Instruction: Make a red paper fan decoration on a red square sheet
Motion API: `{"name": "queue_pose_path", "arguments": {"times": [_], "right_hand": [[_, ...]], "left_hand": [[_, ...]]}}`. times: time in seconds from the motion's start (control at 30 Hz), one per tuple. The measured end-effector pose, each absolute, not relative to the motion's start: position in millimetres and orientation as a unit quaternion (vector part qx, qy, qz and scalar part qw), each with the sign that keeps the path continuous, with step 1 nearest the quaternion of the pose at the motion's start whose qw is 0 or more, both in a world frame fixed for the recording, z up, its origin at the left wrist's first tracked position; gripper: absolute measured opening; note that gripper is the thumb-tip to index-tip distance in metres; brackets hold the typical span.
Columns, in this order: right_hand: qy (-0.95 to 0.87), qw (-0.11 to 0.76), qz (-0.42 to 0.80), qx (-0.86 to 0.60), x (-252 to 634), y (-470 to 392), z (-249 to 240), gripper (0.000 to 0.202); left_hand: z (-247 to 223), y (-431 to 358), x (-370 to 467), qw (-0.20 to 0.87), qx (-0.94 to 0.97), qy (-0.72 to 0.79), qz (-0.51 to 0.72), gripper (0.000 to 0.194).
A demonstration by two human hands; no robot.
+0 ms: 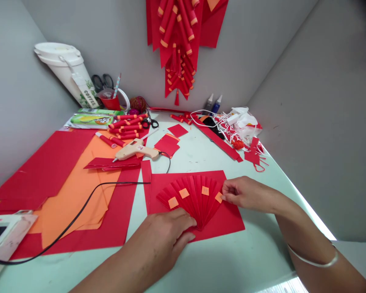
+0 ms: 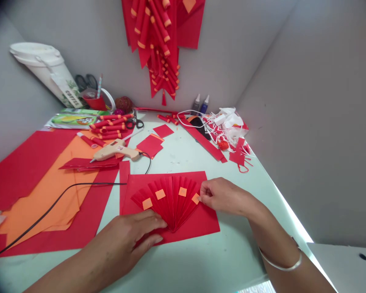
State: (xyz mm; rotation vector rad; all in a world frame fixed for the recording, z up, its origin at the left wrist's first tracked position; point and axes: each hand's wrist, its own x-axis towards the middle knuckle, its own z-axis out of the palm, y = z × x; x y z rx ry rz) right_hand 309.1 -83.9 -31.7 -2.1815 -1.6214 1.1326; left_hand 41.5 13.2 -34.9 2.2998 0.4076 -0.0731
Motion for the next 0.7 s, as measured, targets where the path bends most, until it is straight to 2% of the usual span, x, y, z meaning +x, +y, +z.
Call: {"name": "queue_pose_path", "arguments": {"times": [0.37,0.7], "right_hand": [[-0.558,0.062,0.355,-0.748,304.9,-79.5,-27.5,0.013],[-0.559,0.067,0.349,-0.749,304.6,-80.8,-30.7,0.013]], "left_hand": [[-34.1,13.9,41.5,0.389,0.908,0.156,-0.024,0.024],[-32.8,13.7,41.4,0.398,0.904,0.154,-0.005,0.024]]}}
